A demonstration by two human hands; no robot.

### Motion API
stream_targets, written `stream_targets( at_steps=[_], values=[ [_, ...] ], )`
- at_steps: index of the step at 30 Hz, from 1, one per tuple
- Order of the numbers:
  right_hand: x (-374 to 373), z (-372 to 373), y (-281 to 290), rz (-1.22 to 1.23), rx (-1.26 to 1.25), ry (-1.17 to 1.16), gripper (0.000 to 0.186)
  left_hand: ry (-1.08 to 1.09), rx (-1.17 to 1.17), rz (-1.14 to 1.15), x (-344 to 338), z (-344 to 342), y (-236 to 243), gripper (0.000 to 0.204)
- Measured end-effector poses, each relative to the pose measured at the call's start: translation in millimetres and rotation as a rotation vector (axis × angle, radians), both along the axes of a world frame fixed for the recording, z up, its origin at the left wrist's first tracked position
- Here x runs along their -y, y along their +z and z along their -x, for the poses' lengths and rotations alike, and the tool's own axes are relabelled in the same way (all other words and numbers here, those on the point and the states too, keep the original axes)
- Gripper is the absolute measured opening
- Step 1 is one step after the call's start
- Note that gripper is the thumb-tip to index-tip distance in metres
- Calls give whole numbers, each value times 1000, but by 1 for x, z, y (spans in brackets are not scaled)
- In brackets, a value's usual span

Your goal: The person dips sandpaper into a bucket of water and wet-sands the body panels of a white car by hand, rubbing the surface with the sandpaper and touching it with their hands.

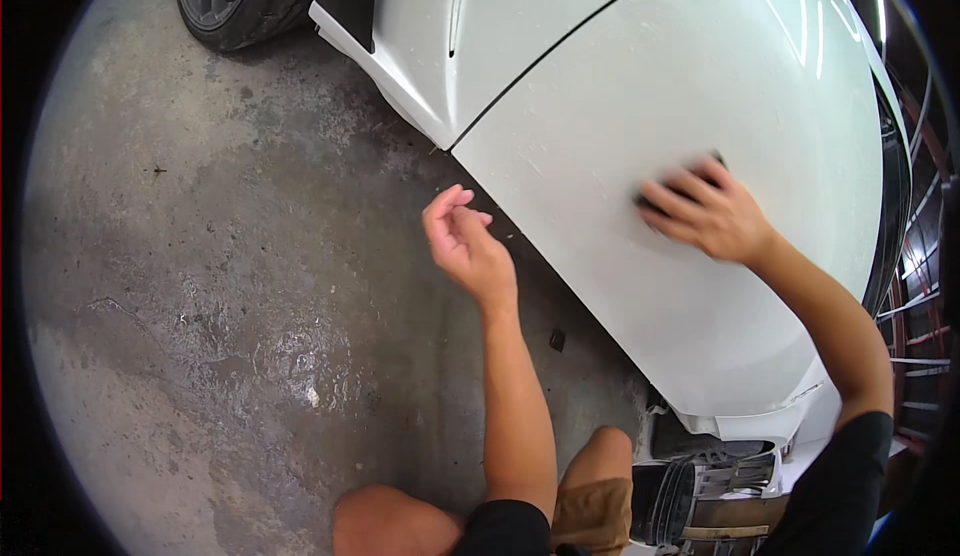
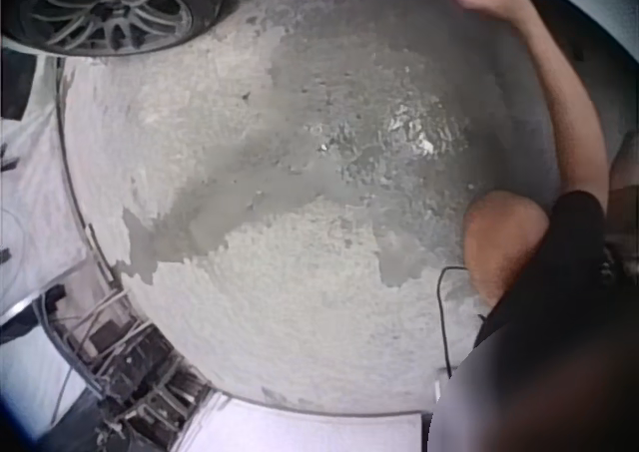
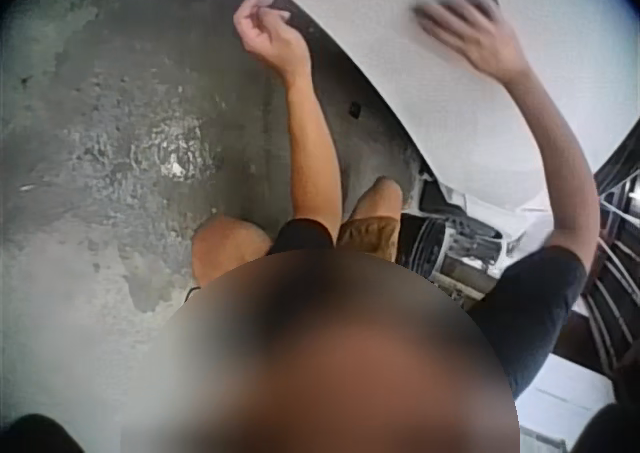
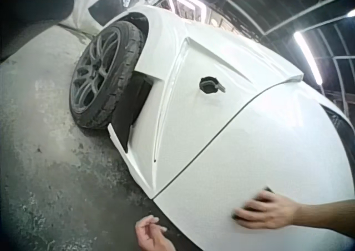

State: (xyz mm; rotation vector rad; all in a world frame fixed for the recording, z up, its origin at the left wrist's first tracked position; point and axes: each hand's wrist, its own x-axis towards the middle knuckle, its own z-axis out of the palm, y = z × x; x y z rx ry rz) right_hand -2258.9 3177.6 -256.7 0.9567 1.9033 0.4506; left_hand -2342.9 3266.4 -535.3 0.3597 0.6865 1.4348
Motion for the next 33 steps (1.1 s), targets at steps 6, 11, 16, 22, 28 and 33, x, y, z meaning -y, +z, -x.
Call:
stream_targets(
  at_steps=[6,11,16,22,28,33],
  values=[
    [-108,3,-49,113,83,-36,26,38,55,66,-12,6,21,23],
    [-104,-9,-100,-19,-58,15,26,90,62,124,-41,13,10,22],
    [28,0,-33,-14,-39,-17,32,279,-105,151,-71,61,-15,22],
    [-98,-3,-134,-116,-48,34,21,278,138,185,-54,32,23,22],
    [-20,-3,-117,-145,-79,15,30,322,100,301,-51,50,9,23],
    [-66,-5,-129,-117,-100,39,26,315,157,330,-52,49,30,22]
  ],
)
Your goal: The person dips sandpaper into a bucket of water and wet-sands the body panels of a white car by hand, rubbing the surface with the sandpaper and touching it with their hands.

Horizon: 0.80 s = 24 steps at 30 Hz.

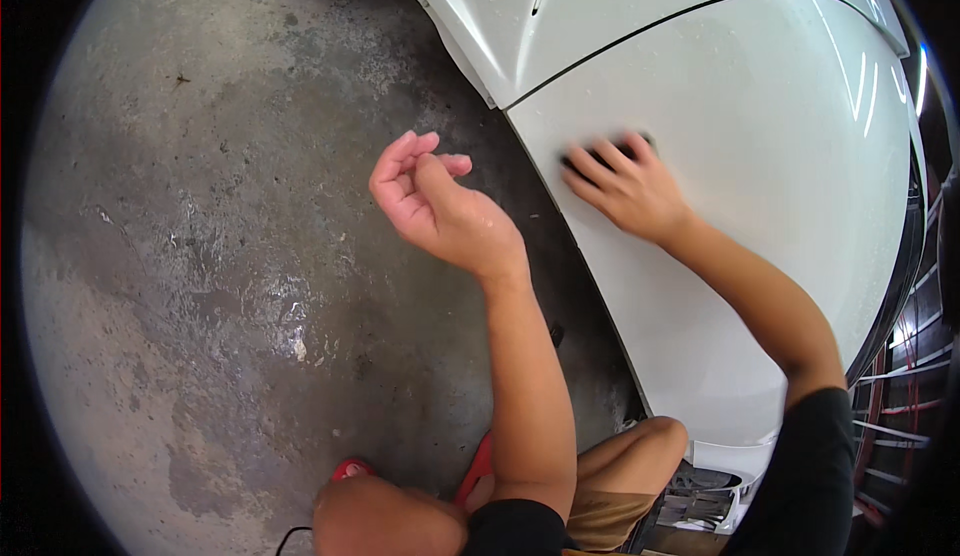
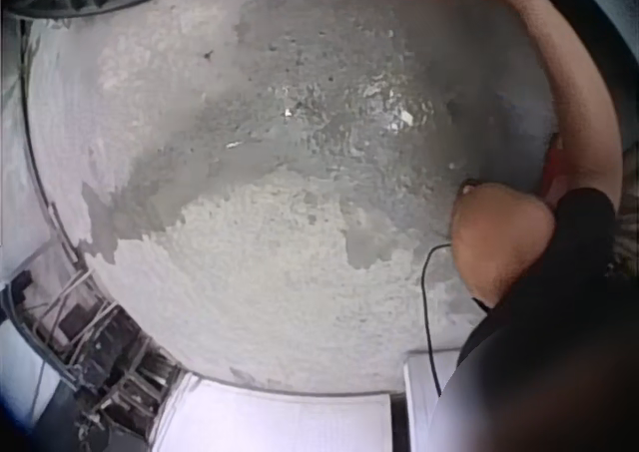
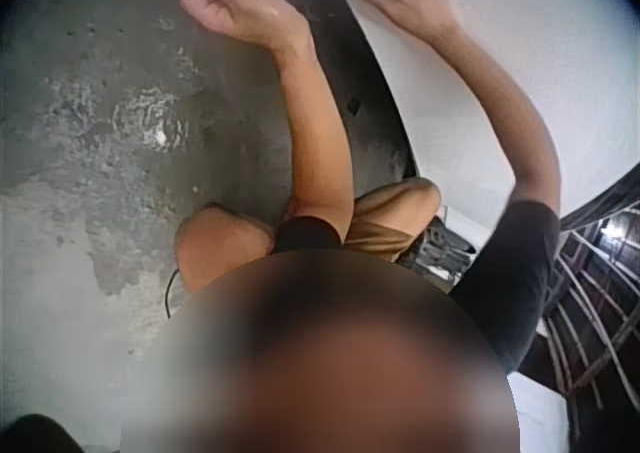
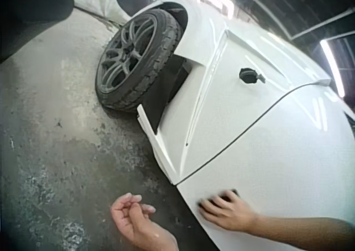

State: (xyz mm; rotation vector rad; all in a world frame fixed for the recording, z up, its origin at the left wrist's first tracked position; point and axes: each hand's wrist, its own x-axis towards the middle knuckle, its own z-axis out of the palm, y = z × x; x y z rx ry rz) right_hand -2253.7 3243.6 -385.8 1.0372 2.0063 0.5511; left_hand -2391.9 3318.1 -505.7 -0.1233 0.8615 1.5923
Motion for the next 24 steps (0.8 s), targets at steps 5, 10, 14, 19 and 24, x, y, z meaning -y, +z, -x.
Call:
stream_targets(
  at_steps=[5,10,14,19,24],
  values=[
    [-49,-4,-47,-102,-50,-19,35,44,37,-22,-1,17,0,21],
    [-47,7,-2,-248,0,-42,35,27,-19,-53,2,28,1,20],
    [-52,-9,-34,-156,-23,31,31,-22,1,-136,15,8,12,19],
    [-54,2,133,-424,50,-20,27,9,-51,-54,16,20,-17,19],
    [-44,-8,116,-476,220,27,29,-71,35,-104,29,-8,19,17]
  ],
)
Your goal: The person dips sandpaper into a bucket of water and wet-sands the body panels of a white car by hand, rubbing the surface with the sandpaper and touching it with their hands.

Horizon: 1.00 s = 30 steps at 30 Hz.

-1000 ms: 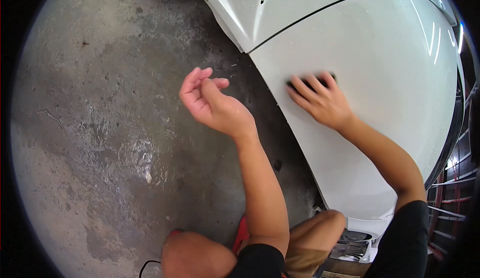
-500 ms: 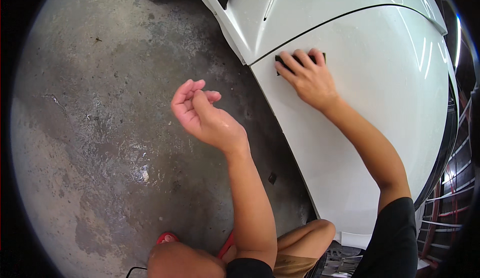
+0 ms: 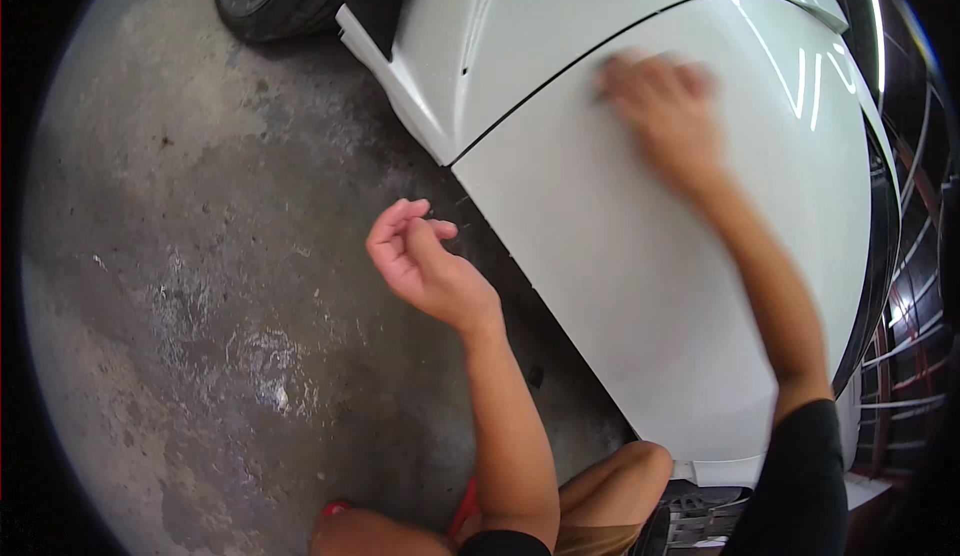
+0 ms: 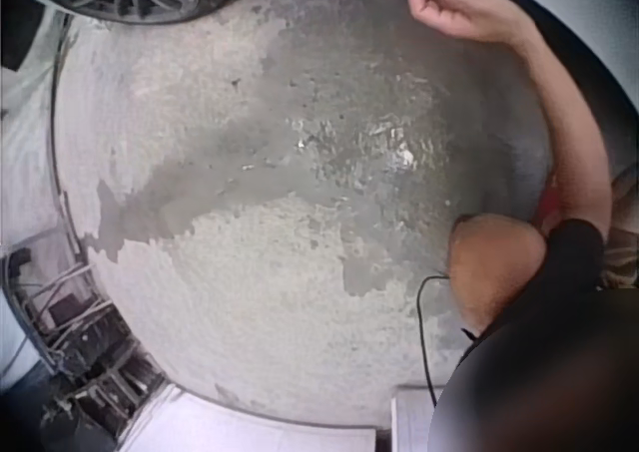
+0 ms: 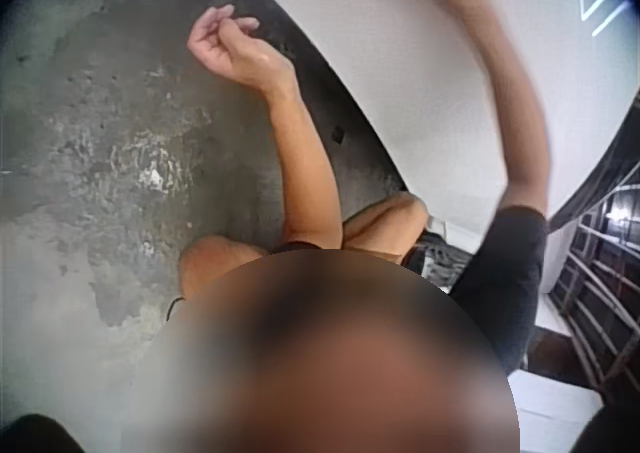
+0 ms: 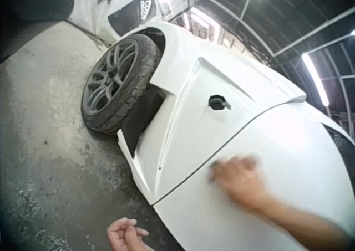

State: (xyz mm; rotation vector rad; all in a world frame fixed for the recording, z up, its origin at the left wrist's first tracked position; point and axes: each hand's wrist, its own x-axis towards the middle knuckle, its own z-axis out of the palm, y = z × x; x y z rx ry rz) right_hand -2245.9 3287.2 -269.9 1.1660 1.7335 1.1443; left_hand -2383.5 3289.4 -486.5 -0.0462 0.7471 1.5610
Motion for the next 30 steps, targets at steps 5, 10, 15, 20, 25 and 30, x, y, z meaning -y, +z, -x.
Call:
stream_targets(
  at_steps=[5,10,15,20,25,30],
  values=[
    [5,-10,-121,187,-187,39,33,-80,50,-179,17,-9,17,16],
    [-5,9,30,-261,-133,55,33,9,-144,-52,3,13,-41,17],
    [-2,-12,-71,-435,160,-38,37,-79,-37,-81,13,-15,2,17],
    [-3,-15,-68,-311,18,28,35,-38,-35,-120,9,-13,-19,17],
    [-37,8,39,-885,-125,55,35,-27,-93,-65,0,-12,-25,17],
    [-17,-3,-52,-467,63,2,37,-48,-46,-147,1,-17,-26,16]
  ],
)
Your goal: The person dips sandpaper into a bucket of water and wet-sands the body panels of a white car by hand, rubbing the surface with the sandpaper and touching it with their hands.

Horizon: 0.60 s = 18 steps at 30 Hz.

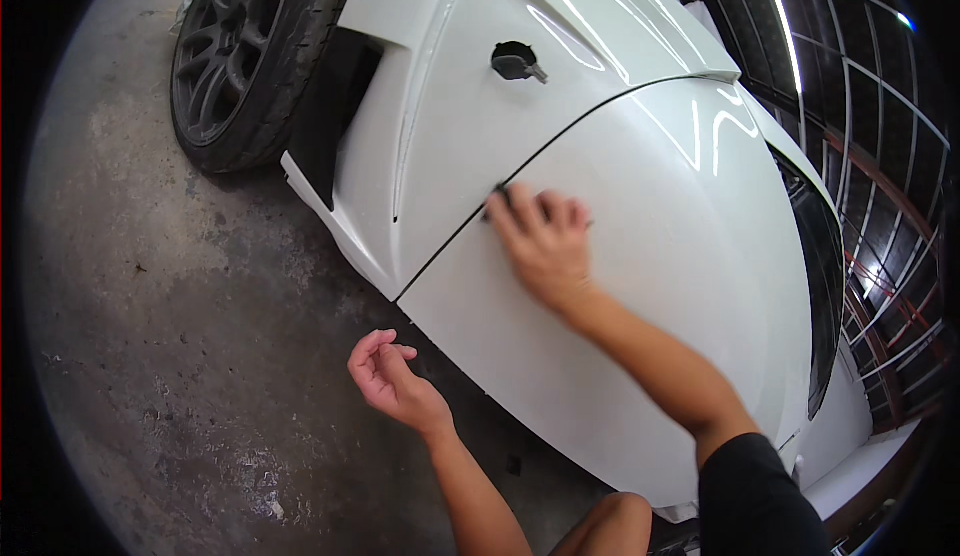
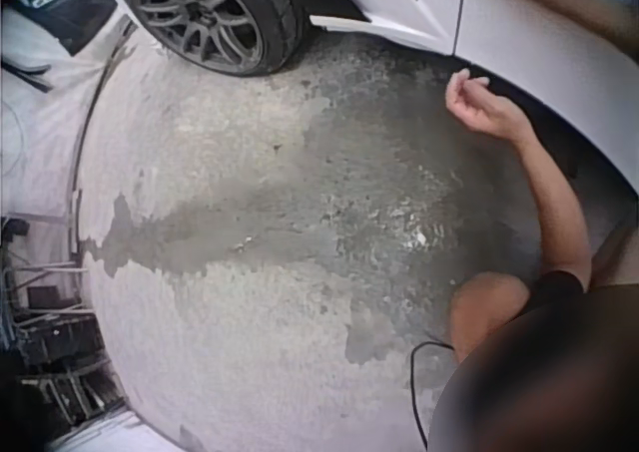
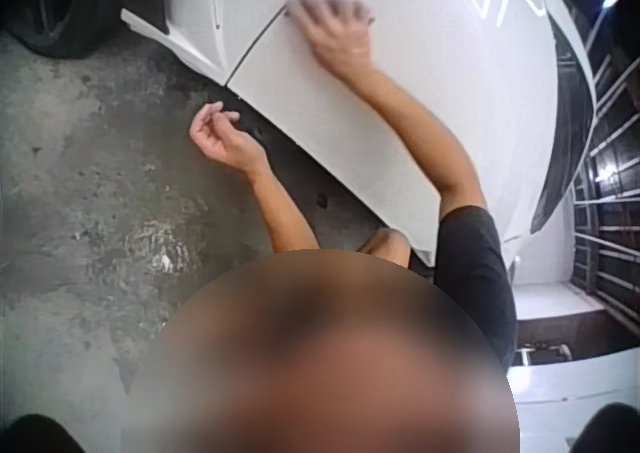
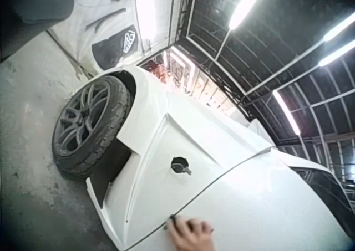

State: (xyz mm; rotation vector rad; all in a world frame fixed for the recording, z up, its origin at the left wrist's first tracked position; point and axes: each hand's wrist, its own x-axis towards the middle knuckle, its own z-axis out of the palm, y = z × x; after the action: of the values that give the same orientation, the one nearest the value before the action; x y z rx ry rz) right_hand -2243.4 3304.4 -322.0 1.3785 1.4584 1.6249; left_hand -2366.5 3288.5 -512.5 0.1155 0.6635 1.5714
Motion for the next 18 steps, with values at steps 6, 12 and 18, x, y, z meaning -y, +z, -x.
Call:
stream_targets(
  at_steps=[6,12,18],
  values=[
    [-24,10,39,-398,-83,85,34,47,-30,124,-4,14,1,17],
    [25,3,-170,167,-162,38,34,73,-18,70,-15,35,2,17],
    [-6,9,-67,-309,-114,45,39,101,-65,73,-20,56,-5,17]
  ],
)
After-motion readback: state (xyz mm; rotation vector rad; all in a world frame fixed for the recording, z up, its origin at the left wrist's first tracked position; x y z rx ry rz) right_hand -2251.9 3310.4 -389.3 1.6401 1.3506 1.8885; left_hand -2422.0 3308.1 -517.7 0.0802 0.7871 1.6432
